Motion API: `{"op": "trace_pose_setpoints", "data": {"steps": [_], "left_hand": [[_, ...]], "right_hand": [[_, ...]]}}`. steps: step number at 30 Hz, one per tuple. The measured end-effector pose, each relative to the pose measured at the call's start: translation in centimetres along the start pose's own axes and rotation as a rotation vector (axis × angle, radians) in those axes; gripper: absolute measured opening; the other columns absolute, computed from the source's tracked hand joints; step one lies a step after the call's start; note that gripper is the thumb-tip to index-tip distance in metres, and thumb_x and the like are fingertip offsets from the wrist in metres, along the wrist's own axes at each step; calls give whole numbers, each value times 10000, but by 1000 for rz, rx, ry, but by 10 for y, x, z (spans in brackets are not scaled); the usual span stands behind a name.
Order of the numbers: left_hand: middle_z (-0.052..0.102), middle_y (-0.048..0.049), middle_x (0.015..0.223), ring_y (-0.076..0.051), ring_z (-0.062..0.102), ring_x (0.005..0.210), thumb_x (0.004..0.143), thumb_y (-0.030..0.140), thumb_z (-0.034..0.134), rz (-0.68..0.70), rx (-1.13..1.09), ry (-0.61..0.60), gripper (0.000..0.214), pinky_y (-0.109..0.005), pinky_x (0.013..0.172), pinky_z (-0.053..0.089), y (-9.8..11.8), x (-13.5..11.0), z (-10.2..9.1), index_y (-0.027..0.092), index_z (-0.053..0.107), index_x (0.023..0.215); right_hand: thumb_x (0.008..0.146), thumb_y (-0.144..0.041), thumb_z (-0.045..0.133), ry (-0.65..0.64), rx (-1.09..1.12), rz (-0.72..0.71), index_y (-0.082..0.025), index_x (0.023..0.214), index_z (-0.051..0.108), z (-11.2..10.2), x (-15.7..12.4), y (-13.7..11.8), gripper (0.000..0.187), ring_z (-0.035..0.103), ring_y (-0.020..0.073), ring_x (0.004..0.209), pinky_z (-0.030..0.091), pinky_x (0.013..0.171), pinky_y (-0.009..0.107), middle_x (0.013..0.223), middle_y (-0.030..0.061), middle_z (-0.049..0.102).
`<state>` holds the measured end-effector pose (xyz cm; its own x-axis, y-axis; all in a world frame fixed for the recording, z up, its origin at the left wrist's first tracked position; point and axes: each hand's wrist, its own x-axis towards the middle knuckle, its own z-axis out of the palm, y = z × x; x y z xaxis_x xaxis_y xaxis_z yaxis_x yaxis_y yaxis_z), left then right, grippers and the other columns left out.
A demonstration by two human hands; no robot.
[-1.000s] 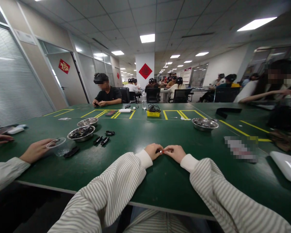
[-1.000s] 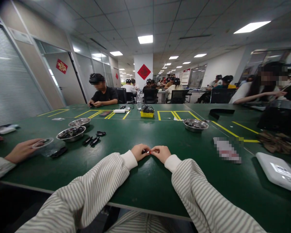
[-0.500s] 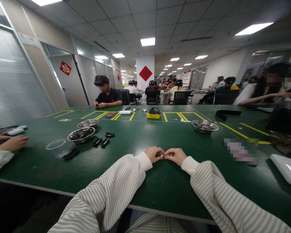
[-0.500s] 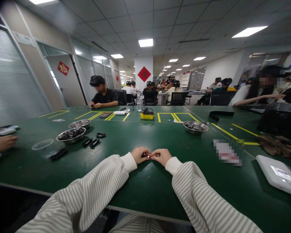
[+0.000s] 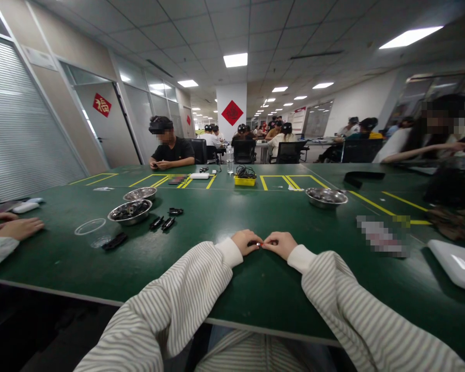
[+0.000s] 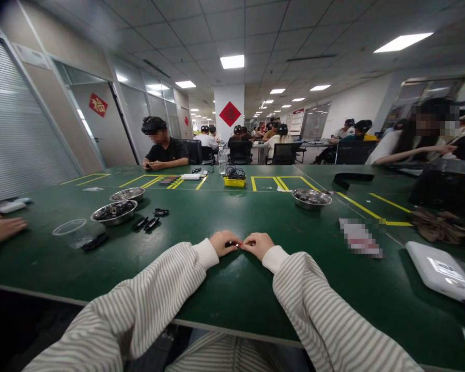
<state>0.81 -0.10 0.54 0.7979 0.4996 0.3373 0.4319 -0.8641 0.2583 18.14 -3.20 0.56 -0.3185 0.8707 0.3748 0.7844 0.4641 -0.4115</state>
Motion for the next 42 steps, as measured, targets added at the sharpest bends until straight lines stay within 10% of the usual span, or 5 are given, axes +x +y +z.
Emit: {"op": "trace_pose_setpoints", "data": {"steps": [6, 17, 42], "left_hand": [[567, -25, 812, -124, 472, 779, 739, 240, 423, -66, 202, 28, 199, -230, 719, 366, -30, -2, -2, 215, 564, 877], [557, -22, 822, -148, 469, 798, 716, 245, 420, -907, 437, 270, 187, -229, 677, 373, -141, -37, -54, 243, 577, 818], [468, -39, 966, -200, 347, 928, 701, 292, 462, -841, 510, 258, 164, -311, 729, 319, -149, -34, -55, 244, 595, 785]], "right_hand": [[646, -322, 513, -46, -4, -33, -190, 736, 642, -1, -2, 4, 205, 461, 84, 487, 366, 507, 202, 604, 14, 578], [691, -296, 442, -90, -47, -50, -182, 726, 633, -4, -3, 6, 225, 470, 97, 506, 369, 515, 214, 605, 24, 560], [690, -290, 435, -78, -33, -72, -192, 717, 625, -4, -3, 4, 215, 452, 92, 491, 367, 511, 215, 581, 14, 533]]}}
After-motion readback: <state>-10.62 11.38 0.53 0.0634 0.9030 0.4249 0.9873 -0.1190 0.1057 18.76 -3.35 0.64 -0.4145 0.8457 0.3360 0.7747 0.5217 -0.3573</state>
